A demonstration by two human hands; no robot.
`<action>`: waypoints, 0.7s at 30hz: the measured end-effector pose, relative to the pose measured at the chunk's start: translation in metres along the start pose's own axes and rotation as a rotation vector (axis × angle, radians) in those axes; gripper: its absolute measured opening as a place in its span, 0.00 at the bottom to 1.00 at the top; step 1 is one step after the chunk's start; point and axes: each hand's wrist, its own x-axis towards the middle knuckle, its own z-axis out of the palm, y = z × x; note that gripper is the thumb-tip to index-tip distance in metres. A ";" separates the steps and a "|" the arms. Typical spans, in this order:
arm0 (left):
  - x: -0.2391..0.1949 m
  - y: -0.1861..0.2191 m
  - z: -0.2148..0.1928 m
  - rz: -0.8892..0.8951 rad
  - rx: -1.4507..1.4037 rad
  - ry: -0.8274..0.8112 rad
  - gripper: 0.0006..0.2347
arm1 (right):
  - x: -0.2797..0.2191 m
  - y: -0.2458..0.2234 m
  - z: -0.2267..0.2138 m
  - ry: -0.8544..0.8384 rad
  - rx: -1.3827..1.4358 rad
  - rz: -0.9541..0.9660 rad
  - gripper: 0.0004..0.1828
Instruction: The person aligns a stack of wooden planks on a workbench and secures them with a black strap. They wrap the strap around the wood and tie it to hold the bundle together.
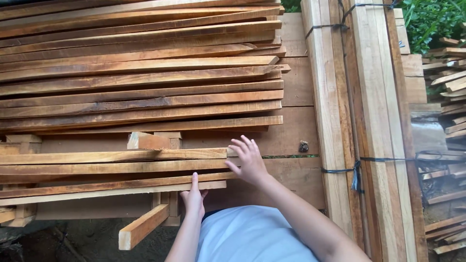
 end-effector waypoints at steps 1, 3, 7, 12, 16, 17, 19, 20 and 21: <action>0.001 -0.001 -0.002 0.000 0.004 0.002 0.23 | -0.004 -0.008 0.000 0.000 0.003 0.003 0.31; 0.004 -0.004 -0.002 0.008 0.009 -0.006 0.22 | -0.011 -0.021 -0.002 0.016 0.067 -0.108 0.31; 0.006 -0.008 -0.001 0.003 -0.029 -0.053 0.26 | -0.023 -0.027 0.006 0.021 0.043 -0.116 0.37; 0.007 -0.015 -0.002 -0.146 0.068 -0.207 0.31 | -0.020 -0.044 -0.004 -0.009 0.055 -0.167 0.33; 0.000 -0.006 -0.012 -0.169 0.258 -0.281 0.44 | -0.023 -0.049 0.013 -0.008 0.040 -0.149 0.35; 0.014 -0.013 -0.023 -0.132 0.529 -0.306 0.37 | -0.023 -0.054 0.012 0.005 0.011 -0.149 0.33; 0.040 -0.025 -0.039 -0.091 0.797 -0.331 0.35 | -0.022 -0.062 0.013 0.020 -0.023 -0.150 0.32; 0.052 -0.028 -0.048 0.034 1.070 -0.311 0.25 | -0.022 -0.068 0.016 0.023 -0.003 -0.141 0.31; 0.063 -0.030 -0.058 0.165 1.341 -0.286 0.16 | -0.022 -0.075 0.018 0.026 0.017 -0.131 0.30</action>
